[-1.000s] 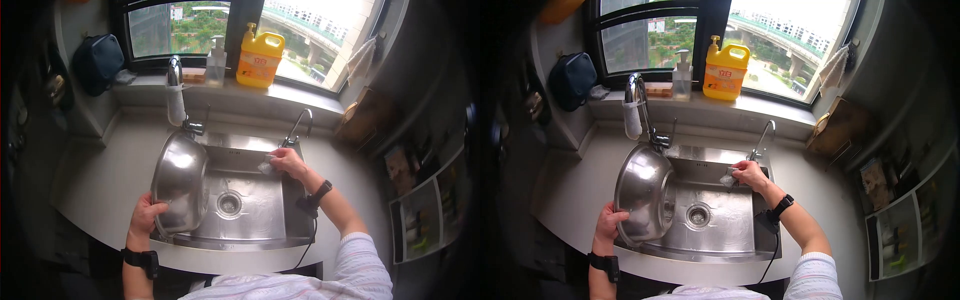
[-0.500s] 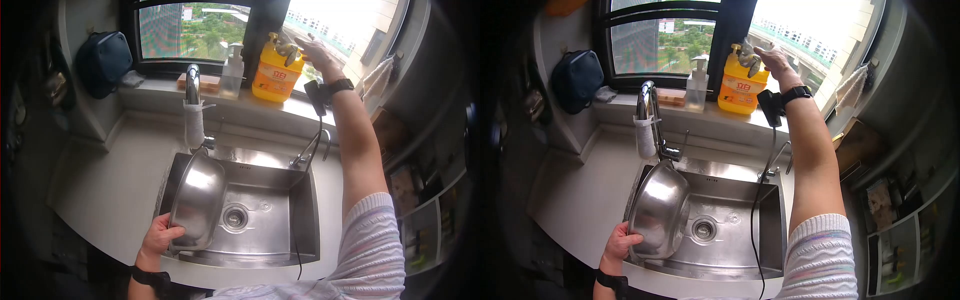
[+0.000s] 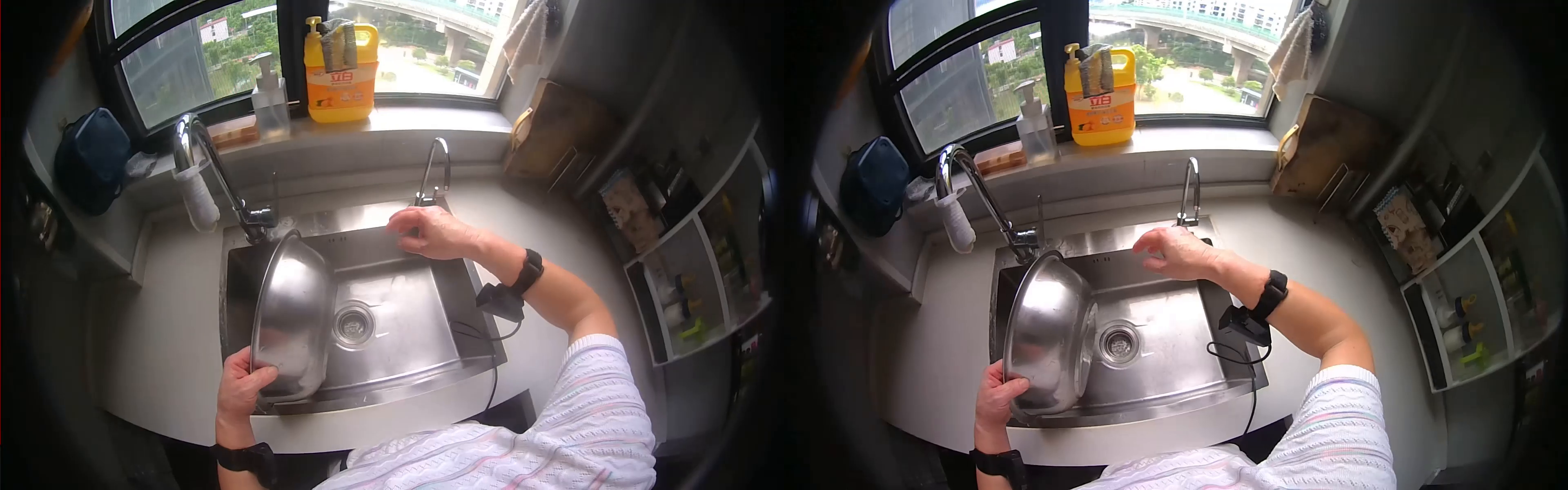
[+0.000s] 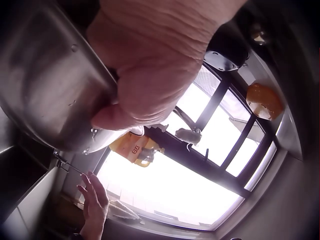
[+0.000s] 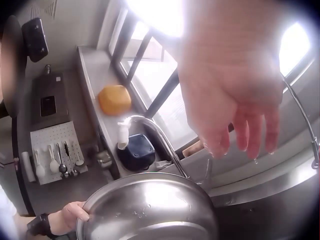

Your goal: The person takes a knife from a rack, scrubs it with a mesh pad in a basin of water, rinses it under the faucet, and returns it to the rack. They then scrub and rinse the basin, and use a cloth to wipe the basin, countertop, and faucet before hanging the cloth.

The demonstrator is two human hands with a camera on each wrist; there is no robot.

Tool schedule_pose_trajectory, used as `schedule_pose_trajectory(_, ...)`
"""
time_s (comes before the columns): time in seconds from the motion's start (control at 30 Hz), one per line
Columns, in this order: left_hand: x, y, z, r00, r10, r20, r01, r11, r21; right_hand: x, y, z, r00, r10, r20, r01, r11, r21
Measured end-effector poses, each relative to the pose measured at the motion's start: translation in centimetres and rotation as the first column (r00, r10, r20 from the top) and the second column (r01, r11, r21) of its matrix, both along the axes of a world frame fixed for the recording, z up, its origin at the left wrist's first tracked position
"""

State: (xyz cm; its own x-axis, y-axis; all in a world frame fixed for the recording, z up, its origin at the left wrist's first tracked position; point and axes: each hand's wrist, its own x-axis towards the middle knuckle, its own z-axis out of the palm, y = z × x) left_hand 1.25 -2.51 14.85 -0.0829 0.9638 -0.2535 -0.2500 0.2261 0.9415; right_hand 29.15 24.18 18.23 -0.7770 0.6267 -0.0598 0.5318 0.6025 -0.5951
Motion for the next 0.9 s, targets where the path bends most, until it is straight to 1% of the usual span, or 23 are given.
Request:
schedule_pose_trajectory(0.07,0.2,-0.3,0.1,0.998,0.050,-0.030,-0.049,0.998,0.035,2.8,-0.8,0.6,0.996,-0.080,-0.024,0.079,0.996,-0.031)
schedule_pose_trajectory(0.1,0.1,-0.7,0.0,0.996,0.044,-0.072,-0.042,0.999,0.022,4.3,-1.3,1.4,0.991,-0.130,-0.020,0.128,0.988,-0.090)
schedule_pose_trajectory(0.13,0.4,-0.8,0.0,0.997,-0.012,-0.070,0.013,1.000,0.016,5.9,-1.6,2.1,0.982,-0.189,-0.011,0.185,0.971,-0.150)
schedule_pose_trajectory(0.17,0.9,-0.8,0.0,0.996,0.041,-0.078,-0.038,0.998,0.048,7.9,-1.7,1.6,0.977,-0.211,-0.038,0.205,0.971,-0.125)
schedule_pose_trajectory(0.2,1.2,-0.8,-0.1,0.992,0.098,-0.082,-0.091,0.993,0.079,9.5,-2.3,2.4,0.962,-0.273,-0.027,0.265,0.949,-0.168)
schedule_pose_trajectory(0.23,1.2,-0.9,-0.3,0.996,0.052,-0.078,-0.046,0.996,0.072,11.5,-2.7,2.9,0.946,-0.325,0.010,0.322,0.930,-0.175)
schedule_pose_trajectory(0.27,1.0,-1.1,-0.6,0.992,0.079,-0.098,-0.072,0.995,0.073,13.3,-2.8,3.3,0.930,-0.365,0.045,0.367,0.912,-0.180)
schedule_pose_trajectory(0.3,0.5,-1.3,-0.8,0.986,0.113,-0.119,-0.104,0.992,0.076,15.7,-2.4,2.9,0.900,-0.435,0.030,0.434,0.887,-0.161)
schedule_pose_trajectory(0.33,0.2,-1.4,-0.8,0.988,0.095,-0.119,-0.087,0.994,0.071,18.9,-1.7,1.9,0.869,-0.494,0.011,0.491,0.860,-0.142)
schedule_pose_trajectory(0.4,0.1,-1.6,-1.0,0.972,0.092,-0.215,-0.078,0.994,0.073,25.7,-0.4,0.7,0.674,-0.738,-0.013,0.733,0.671,-0.113)
schedule_pose_trajectory(0.43,0.5,-1.6,-1.1,0.972,0.083,-0.219,-0.069,0.995,0.072,29.6,0.2,0.3,0.547,-0.836,-0.042,0.807,0.541,-0.237)
schedule_pose_trajectory(0.47,0.9,-1.7,-1.1,0.960,0.156,-0.231,-0.139,0.987,0.085,32.5,0.3,0.5,0.380,-0.924,-0.043,0.901,0.381,-0.207)
schedule_pose_trajectory(0.5,1.3,-1.6,-1.0,0.942,0.230,-0.243,-0.212,0.972,0.098,36.1,0.8,-0.2,0.234,-0.967,-0.099,0.949,0.250,-0.192)
schedule_pose_trajectory(0.53,1.8,-1.4,-0.8,0.942,0.227,-0.247,-0.209,0.973,0.098,39.7,1.3,-1.0,0.117,-0.984,-0.136,0.968,0.144,-0.205)
schedule_pose_trajectory(0.6,2.6,-1.0,-0.2,0.954,0.214,-0.211,-0.191,0.974,0.123,44.0,0.9,-1.3,-0.108,-0.965,-0.239,0.956,-0.035,-0.290)
schedule_pose_trajectory(0.63,2.9,-0.8,0.0,0.950,0.228,-0.213,-0.204,0.970,0.131,45.5,0.8,-1.4,-0.144,-0.957,-0.254,0.950,-0.061,-0.306)
schedule_pose_trajectory(0.67,3.0,-0.7,0.3,0.954,0.193,-0.230,-0.168,0.978,0.120,46.5,0.8,-1.6,-0.173,-0.948,-0.268,0.943,-0.081,-0.324)
schedule_pose_trajectory(0.7,3.1,-0.6,0.6,0.956,0.160,-0.248,-0.136,0.985,0.109,47.1,0.8,-1.7,-0.154,-0.953,-0.260,0.943,-0.064,-0.326)
schedule_pose_trajectory(0.77,4.2,0.0,1.1,0.955,0.177,-0.238,-0.154,0.982,0.112,47.0,1.4,-1.8,-0.116,-0.958,-0.263,0.944,-0.024,-0.329)
schedule_pose_trajectory(0.83,4.9,0.4,1.3,0.956,0.185,-0.226,-0.164,0.980,0.110,46.2,1.9,-1.8,-0.053,-0.963,-0.264,0.931,0.048,-0.362)
schedule_pose_trajectory(0.87,5.0,0.6,1.2,0.966,0.154,-0.207,-0.134,0.985,0.106,45.4,2.3,-1.7,-0.037,-0.961,-0.274,0.929,0.068,-0.363)
schedule_pose_trajectory(0.9,5.2,0.9,1.2,0.975,0.124,-0.186,-0.105,0.988,0.109,44.1,3.0,-1.3,0.024,-0.963,-0.268,0.923,0.124,-0.365)
